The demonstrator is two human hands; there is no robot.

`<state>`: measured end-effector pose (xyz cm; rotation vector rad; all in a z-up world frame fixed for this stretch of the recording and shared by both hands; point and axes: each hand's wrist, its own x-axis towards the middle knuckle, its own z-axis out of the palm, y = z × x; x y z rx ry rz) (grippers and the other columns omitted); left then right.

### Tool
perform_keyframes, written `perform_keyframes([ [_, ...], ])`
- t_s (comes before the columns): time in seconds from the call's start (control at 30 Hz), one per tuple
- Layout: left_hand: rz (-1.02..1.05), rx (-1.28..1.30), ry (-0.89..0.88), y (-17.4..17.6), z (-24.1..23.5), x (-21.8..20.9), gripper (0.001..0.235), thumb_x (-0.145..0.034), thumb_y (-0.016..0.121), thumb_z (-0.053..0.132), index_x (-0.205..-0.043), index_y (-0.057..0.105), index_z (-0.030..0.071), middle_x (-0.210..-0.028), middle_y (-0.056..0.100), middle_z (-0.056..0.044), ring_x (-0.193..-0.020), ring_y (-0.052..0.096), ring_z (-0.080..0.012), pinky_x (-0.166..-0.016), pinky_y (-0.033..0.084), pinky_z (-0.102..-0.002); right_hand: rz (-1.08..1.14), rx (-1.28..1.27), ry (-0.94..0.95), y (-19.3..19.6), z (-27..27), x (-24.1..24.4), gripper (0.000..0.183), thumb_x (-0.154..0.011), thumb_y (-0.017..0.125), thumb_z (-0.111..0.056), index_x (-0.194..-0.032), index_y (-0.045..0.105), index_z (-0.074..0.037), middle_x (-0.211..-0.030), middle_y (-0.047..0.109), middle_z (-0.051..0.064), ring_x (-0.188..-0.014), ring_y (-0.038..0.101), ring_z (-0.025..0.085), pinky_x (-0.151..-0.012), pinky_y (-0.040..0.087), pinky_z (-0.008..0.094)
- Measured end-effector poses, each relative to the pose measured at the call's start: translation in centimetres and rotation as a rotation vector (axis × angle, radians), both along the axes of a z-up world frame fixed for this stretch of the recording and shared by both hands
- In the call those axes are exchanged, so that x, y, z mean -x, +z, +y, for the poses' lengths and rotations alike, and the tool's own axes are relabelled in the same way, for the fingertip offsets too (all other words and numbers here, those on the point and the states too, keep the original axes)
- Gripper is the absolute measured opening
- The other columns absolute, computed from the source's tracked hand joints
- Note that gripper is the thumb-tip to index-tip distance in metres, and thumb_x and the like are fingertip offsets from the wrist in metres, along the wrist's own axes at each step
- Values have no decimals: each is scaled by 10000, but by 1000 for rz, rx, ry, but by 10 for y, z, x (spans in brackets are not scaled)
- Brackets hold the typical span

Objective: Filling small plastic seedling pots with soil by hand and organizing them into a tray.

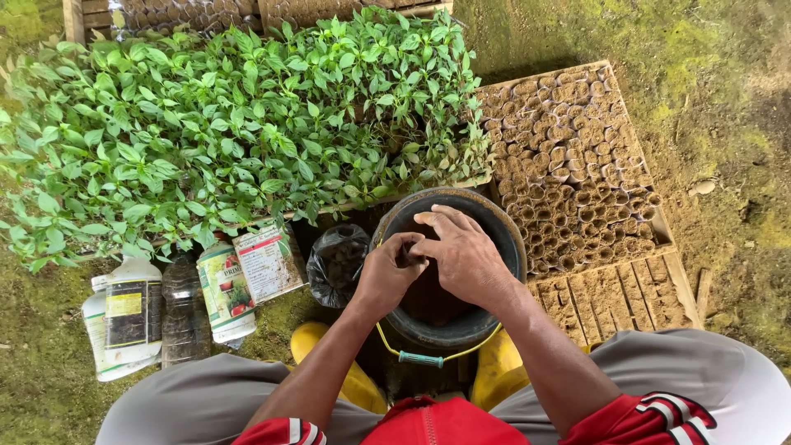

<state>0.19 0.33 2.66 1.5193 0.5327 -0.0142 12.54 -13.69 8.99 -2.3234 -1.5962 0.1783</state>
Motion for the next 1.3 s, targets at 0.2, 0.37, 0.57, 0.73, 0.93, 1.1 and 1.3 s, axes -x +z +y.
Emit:
perform_keyframes([
  [0.2, 26, -22, -23, 6, -1, 1, 381, -983, 706, 60, -1356, 627, 50, -1158, 705, -240, -1176, 686, -410, -919, 627, -574, -78, -60, -37, -7, -3, -4, 330, -922, 513, -42, -943, 753, -268, -1331, 574, 25, -1403, 472, 312, -1082, 435, 436],
  [0.37, 51, 16, -39, 3, -2, 1, 368, -992, 650, 33, -1357, 616, 64, -1183, 680, -242, -1189, 651, -375, -908, 617, -556, -80, -141, -31, -5, 0, 0, 290, -995, 563, -183, -777, 736, -266, -1284, 619, 8, -1358, 517, 295, -1080, 432, 408],
  [0.57, 41, 13, -18, 25, 1, 0, 388, -1002, 629, 51, -1388, 605, 84, -1267, 652, -294, -1270, 605, -509, -967, 589, -654, 426, -355, -397, -44, 0, -11, 311, -854, 544, 34, -987, 735, -172, -891, 697, 21, -892, 717, 199, -804, 587, 346],
  [0.73, 92, -17, 12, 17, -4, 0, 448, -900, 723, 30, -1335, 684, 135, -1169, 743, -214, -1150, 700, -333, -961, 611, -506, 434, 302, -340, -147, -24, 18, 307, -934, 580, -268, -1170, 697, -109, -1051, 735, 187, -1066, 703, 360, -926, 563, 486],
  [0.93, 92, -9, 19, 23, -7, 2, 456, -870, 762, 64, -1315, 705, 148, -1168, 759, -213, -1146, 712, -341, -957, 613, -499, 596, 483, -280, -195, -26, 54, 407, -924, 628, -399, -1132, 712, -59, -1041, 744, 192, -1046, 719, 380, -881, 582, 496],
  [1.1, 91, 25, 18, 29, -7, 4, 428, -901, 741, 70, -1324, 703, 130, -1190, 752, -246, -1173, 698, -372, -981, 596, -520, 1341, 297, -623, -194, -34, 38, 365, -927, 635, -241, -1171, 715, 19, -968, 743, 196, -864, 732, 319, -746, 601, 399],
  [1.3, 94, 30, 8, 30, -6, 6, 430, -912, 729, 74, -1337, 693, 128, -1203, 749, -247, -1197, 690, -364, -994, 596, -528, 1800, -203, -982, -131, -17, -6, 315, -1009, 561, -393, -904, 665, -114, -655, 560, -19, -534, 533, 97, -440, 337, 188],
])
